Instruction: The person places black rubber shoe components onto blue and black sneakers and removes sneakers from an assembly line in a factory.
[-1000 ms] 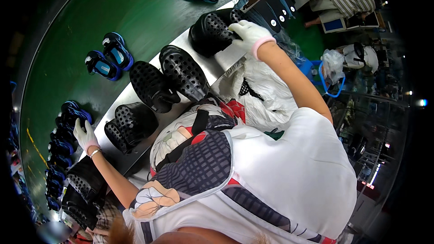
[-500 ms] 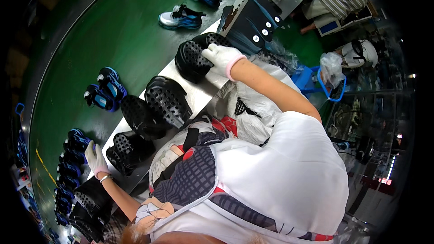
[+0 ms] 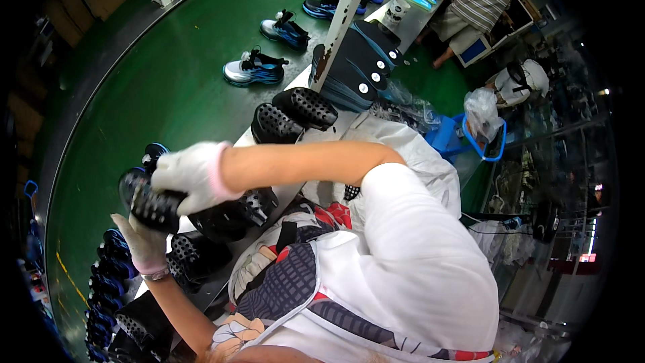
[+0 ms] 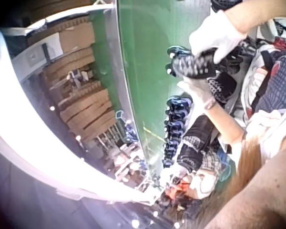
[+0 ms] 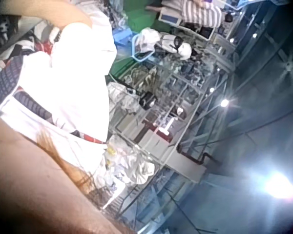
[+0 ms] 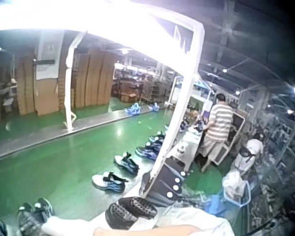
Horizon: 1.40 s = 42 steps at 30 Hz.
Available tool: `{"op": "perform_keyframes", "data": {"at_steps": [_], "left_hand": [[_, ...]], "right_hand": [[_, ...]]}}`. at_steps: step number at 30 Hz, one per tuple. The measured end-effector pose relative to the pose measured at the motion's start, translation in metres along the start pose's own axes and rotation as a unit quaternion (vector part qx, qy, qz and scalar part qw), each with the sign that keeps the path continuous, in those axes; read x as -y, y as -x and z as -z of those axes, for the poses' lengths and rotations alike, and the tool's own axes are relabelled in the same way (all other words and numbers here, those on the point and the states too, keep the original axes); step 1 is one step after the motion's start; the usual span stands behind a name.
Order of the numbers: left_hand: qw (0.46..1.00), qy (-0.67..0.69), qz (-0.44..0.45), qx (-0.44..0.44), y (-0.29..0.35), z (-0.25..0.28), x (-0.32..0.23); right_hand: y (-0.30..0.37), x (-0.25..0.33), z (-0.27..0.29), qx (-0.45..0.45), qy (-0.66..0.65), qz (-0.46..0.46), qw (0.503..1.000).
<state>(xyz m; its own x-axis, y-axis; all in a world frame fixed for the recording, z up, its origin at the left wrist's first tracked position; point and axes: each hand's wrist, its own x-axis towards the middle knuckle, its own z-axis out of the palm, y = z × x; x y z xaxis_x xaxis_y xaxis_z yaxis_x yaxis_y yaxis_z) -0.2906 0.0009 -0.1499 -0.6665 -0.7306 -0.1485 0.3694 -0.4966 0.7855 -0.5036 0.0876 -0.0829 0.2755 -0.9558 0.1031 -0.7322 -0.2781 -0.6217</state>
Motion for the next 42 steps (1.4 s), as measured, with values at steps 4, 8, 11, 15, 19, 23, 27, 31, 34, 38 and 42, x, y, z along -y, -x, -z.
{"op": "perform_keyframes", "data": {"at_steps": [4, 8, 11, 15, 19, 23, 27, 31, 34, 38, 42], "left_hand": [[0.996, 0.072, -0.009, -0.05, -0.004, -0.013, -0.014], [0.988, 0.059, -0.08, -0.118, -0.009, 0.028, -0.012], [0.984, 0.045, -0.102, -0.135, -0.02, 0.051, -0.01], [0.971, -0.025, -0.089, -0.221, -0.03, 0.084, -0.013], [0.944, -0.292, 0.044, -0.146, -0.033, 0.123, -0.018], [0.819, -0.571, -0.025, -0.056, -0.042, 0.182, 0.015], [0.746, -0.653, -0.127, -0.043, -0.063, 0.216, 0.069], [0.742, -0.659, -0.116, -0.045, -0.077, 0.227, 0.093], [0.73, -0.675, -0.091, -0.062, -0.084, 0.223, 0.096], [0.731, -0.657, -0.153, -0.106, -0.083, 0.226, 0.101], [0.726, -0.672, -0.101, -0.107, -0.09, 0.223, 0.102]], "right_hand": [[-0.035, 0.002, -0.015, 0.059, -0.132, -0.049, 0.988], [-0.074, 0.003, -0.045, 0.118, -0.16, -0.139, 0.97], [-0.091, 0.008, -0.058, 0.128, -0.139, -0.171, 0.967], [-0.12, 0.0, -0.079, 0.144, -0.076, -0.164, 0.973], [-0.136, -0.02, -0.09, 0.199, 0.093, -0.169, 0.961], [-0.148, -0.049, -0.108, 0.269, 0.173, -0.24, 0.916], [-0.174, -0.078, -0.125, 0.302, 0.152, -0.247, 0.908], [-0.209, -0.088, -0.138, 0.337, 0.116, -0.252, 0.9], [-0.235, -0.103, -0.152, 0.353, 0.179, -0.251, 0.884], [-0.265, -0.09, -0.176, 0.361, 0.257, -0.258, 0.858], [-0.265, -0.097, -0.218, 0.352, 0.369, -0.124, 0.851]]}}
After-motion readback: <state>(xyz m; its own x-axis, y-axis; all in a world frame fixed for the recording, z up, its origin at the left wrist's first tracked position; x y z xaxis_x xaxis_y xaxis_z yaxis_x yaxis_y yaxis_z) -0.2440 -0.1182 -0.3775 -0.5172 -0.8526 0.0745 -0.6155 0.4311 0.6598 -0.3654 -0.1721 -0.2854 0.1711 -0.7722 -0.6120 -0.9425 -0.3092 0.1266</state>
